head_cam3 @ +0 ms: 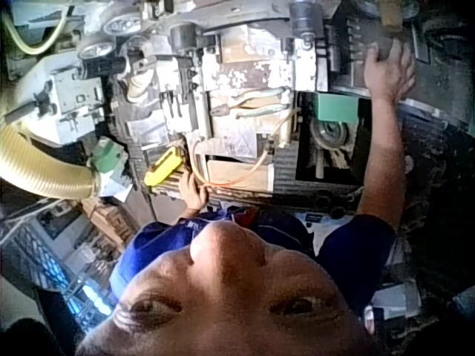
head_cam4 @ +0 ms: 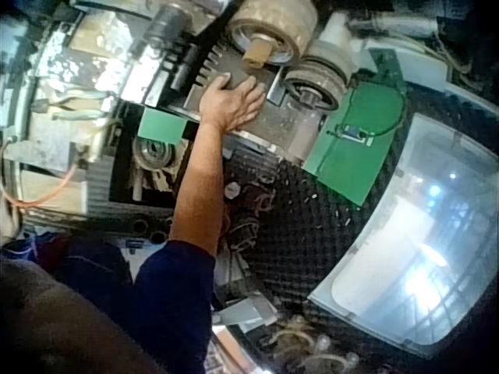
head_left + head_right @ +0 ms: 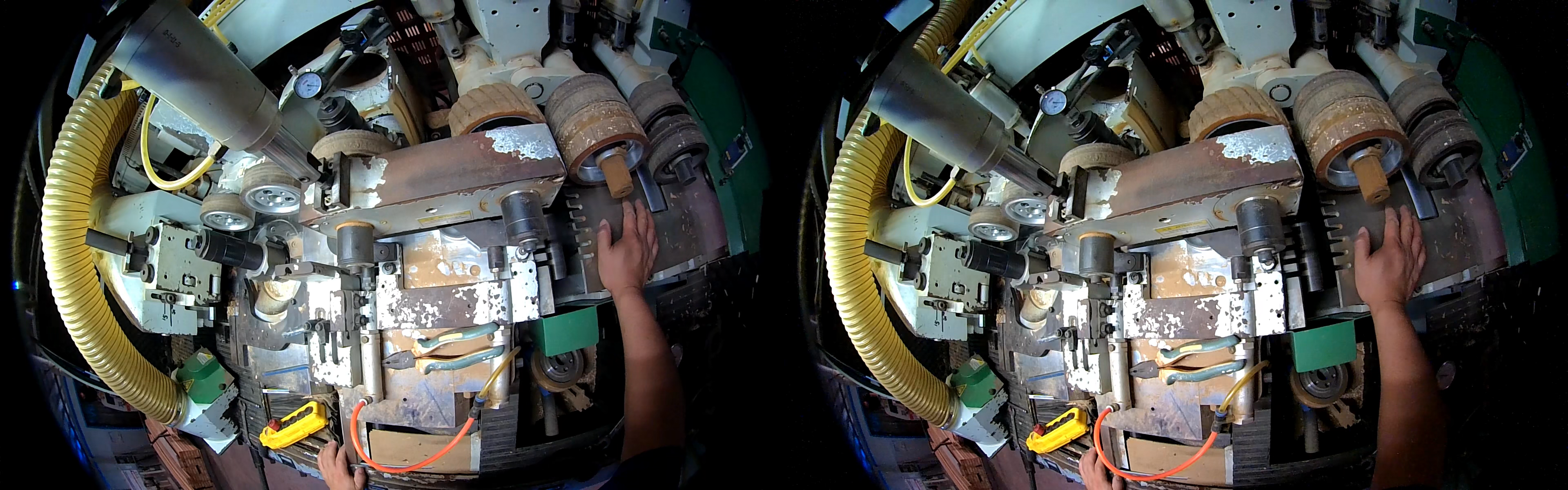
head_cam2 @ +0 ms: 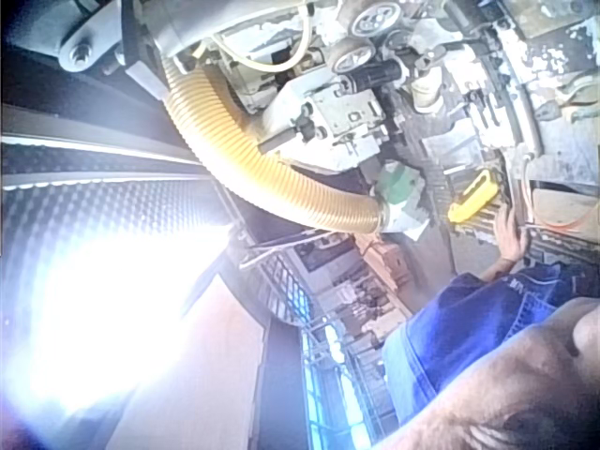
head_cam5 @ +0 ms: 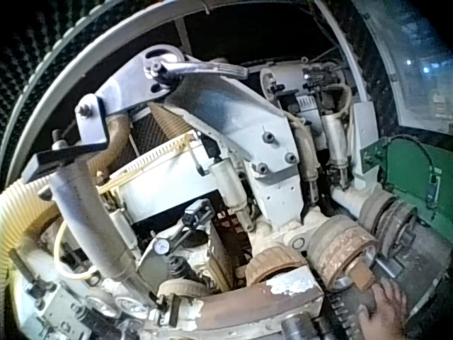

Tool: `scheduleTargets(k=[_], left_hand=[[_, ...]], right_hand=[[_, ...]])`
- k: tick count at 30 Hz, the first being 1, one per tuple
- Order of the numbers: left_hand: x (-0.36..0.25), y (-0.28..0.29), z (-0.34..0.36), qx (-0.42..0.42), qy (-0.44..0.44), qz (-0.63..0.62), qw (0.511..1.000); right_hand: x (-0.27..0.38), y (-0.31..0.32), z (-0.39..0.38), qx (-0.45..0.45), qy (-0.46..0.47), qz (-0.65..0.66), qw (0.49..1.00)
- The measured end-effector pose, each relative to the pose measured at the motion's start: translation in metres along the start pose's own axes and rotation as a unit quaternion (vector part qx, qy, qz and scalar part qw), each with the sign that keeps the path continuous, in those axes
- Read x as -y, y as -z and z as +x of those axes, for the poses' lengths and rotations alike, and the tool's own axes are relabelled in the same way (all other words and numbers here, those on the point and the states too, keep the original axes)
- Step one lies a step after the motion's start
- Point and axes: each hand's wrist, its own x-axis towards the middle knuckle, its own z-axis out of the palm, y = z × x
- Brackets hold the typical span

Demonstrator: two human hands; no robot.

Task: The person adjusts components on a woodworking machine using a wrench and a dial indicator, then operates the control panel and feeds a wooden plank through the machine.

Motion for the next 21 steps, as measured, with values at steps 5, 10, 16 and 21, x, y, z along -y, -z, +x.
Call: scheduleTargets(k=[5,10,16,21], left_hand=[[0.0017,-0.0018,-0.0022,0.006,0.005,0.001,1.0],[0.0027,-0.0024,-0.0037,0.008,0.006,0.001,1.0],[0.0031,-0.0022,-0.004,0.014,0.009,0.0,1.0],[0.0041,-0.0035,-0.0049,0.013,0.008,-0.003,1.0]], right_hand=[[0.0004,-0.0001,-0.0001,-0.003,0.0,0.003,1.0],[-0.0003,-0.0012,-0.0003,-0.005,0.0,0.005,1.0],[-0.0019,-0.0033,-0.0002,-0.017,0.006,0.002,1.0],[-0.0006,-0.0016,-0.0001,-0.01,0.003,0.004,1.0]])
